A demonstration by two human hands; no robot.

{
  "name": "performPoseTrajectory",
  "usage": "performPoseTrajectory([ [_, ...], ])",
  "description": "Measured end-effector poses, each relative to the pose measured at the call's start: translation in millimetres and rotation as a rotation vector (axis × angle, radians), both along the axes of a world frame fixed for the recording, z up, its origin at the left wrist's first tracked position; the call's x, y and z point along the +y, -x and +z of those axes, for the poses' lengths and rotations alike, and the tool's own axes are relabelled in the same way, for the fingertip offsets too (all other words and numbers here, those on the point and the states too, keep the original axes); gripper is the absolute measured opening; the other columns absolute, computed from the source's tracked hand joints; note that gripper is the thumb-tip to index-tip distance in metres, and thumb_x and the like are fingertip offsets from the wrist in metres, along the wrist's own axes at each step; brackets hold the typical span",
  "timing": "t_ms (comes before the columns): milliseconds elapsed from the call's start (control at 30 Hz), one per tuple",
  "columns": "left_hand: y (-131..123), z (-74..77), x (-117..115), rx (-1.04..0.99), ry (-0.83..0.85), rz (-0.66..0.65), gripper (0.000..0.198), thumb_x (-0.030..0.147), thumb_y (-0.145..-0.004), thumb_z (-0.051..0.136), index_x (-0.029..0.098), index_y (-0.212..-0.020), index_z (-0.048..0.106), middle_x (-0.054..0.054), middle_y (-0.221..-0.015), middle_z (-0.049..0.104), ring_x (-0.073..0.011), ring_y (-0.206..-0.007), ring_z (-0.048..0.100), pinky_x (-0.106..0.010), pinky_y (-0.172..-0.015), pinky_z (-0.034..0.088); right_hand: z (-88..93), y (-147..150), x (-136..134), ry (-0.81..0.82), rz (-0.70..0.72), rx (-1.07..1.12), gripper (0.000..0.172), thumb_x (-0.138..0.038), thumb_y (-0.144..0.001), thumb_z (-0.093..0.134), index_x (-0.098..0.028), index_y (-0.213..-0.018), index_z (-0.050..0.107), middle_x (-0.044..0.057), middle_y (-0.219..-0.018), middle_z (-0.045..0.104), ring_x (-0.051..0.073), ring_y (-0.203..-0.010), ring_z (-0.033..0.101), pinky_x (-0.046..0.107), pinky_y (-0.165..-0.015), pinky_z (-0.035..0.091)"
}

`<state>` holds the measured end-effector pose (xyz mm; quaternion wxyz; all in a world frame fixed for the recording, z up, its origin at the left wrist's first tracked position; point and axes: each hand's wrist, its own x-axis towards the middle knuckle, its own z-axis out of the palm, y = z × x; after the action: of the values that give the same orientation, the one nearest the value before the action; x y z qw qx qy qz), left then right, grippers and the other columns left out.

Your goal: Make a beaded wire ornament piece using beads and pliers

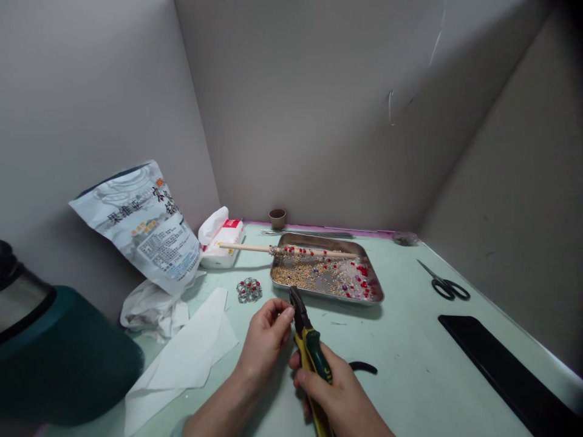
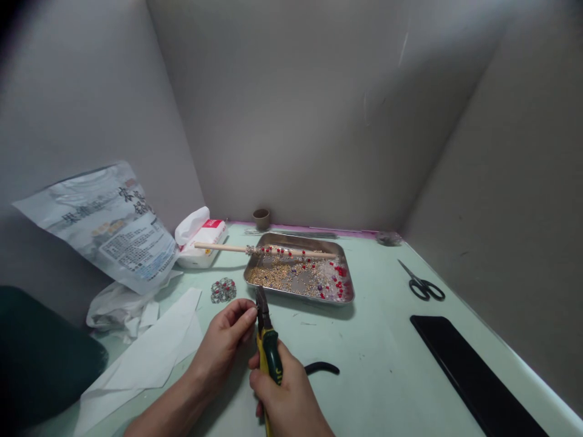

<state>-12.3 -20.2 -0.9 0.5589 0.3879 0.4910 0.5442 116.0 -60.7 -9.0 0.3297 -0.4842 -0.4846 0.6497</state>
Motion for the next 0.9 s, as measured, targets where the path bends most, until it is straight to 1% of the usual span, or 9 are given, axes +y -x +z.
performPoseTrajectory([
  [100, -2.3, -0.9, -1.5, -0.002, 0.004, 0.021, 0.027, 0.039, -0.072, 0.069, 0.016, -0.076, 0.055, 0.006, -0.054, 0.042, -0.0051, -0.045, 0.034, -0.018, -0.043, 0.024, 0.0, 0.7, 0.0, 0.007, -0.012, -0.025, 0.022, -0.028, -0.070, 0.053, -0.017, -0.089, 0.052, -0.003, -0.064, 0.052, 0.010, -0.049, 0.046, 0.023, -0.049, 0.039],
  [200, -4.5, -2.1, -3.3, -0.037, 0.020, 0.006, 0.029, 0.040, -0.071, 0.070, 0.017, -0.079, 0.052, 0.008, -0.051, 0.041, -0.0042, -0.041, 0.035, -0.017, -0.040, 0.024, 1.4, 1.5, 0.7, 0.013, -0.010, -0.024, 0.023, -0.026, -0.068, 0.052, -0.016, -0.088, 0.052, -0.001, -0.068, 0.055, 0.010, -0.049, 0.046, 0.023, -0.049, 0.040],
  [333, -10.4, -3.2, -7.8, -0.159, 0.076, -0.051, 0.034, 0.046, -0.073, 0.066, 0.022, -0.085, 0.046, 0.009, -0.050, 0.045, -0.0060, -0.031, 0.037, -0.017, -0.031, 0.025, 5.0, 3.2, 1.1, 0.022, -0.015, 0.023, 0.021, -0.026, -0.067, 0.052, -0.016, -0.086, 0.052, 0.000, -0.071, 0.056, 0.009, -0.049, 0.046, 0.023, -0.048, 0.041],
  [467, -14.7, -7.2, -9.9, -0.185, 0.070, -0.033, 0.036, 0.050, -0.074, 0.065, 0.023, -0.087, 0.044, 0.009, -0.050, 0.048, -0.0060, -0.028, 0.036, -0.015, -0.027, 0.024, 6.9, 4.0, 0.3, 0.022, -0.014, 0.062, 0.020, -0.028, -0.067, 0.053, -0.017, -0.084, 0.052, 0.001, -0.071, 0.056, 0.009, -0.049, 0.047, 0.023, -0.048, 0.041],
  [533, -14.3, -9.5, -9.1, -0.168, 0.054, -0.024, 0.036, 0.049, -0.075, 0.065, 0.023, -0.087, 0.044, 0.009, -0.053, 0.050, -0.0053, -0.028, 0.037, -0.015, -0.027, 0.024, 7.0, 3.7, 0.1, 0.030, -0.010, 0.054, 0.020, -0.028, -0.067, 0.053, -0.017, -0.084, 0.052, 0.001, -0.071, 0.057, 0.009, -0.048, 0.047, 0.024, -0.048, 0.041],
  [700, -10.5, -9.4, -6.4, -0.126, 0.039, -0.022, 0.028, 0.044, -0.078, 0.062, 0.022, -0.085, 0.045, 0.009, -0.050, 0.046, -0.0051, -0.030, 0.036, -0.016, -0.030, 0.024, 7.4, 1.2, 1.0, 0.053, 0.009, 0.045, 0.023, -0.028, -0.068, 0.053, -0.016, -0.087, 0.052, 0.000, -0.068, 0.058, 0.009, -0.047, 0.047, 0.023, -0.048, 0.041],
  [800, -8.6, -6.1, -5.1, -0.067, 0.002, 0.020, 0.026, 0.039, -0.076, 0.065, 0.020, -0.081, 0.048, 0.008, -0.055, 0.047, -0.0043, -0.037, 0.038, -0.016, -0.036, 0.027, 6.6, -0.5, 1.4, 0.052, 0.023, 0.048, 0.022, -0.030, -0.070, 0.054, -0.016, -0.087, 0.051, -0.001, -0.065, 0.055, 0.010, -0.048, 0.048, 0.023, -0.048, 0.041],
  [900, -6.6, -4.0, -3.9, 0.002, -0.031, 0.044, 0.023, 0.035, -0.075, 0.066, 0.018, -0.076, 0.051, 0.006, -0.056, 0.045, -0.0051, -0.046, 0.039, -0.017, -0.043, 0.030, 4.5, -1.1, 1.1, 0.019, 0.040, 0.030, 0.022, -0.035, -0.073, 0.056, -0.016, -0.083, 0.049, -0.002, -0.062, 0.053, 0.009, -0.046, 0.047, 0.023, -0.047, 0.038],
])
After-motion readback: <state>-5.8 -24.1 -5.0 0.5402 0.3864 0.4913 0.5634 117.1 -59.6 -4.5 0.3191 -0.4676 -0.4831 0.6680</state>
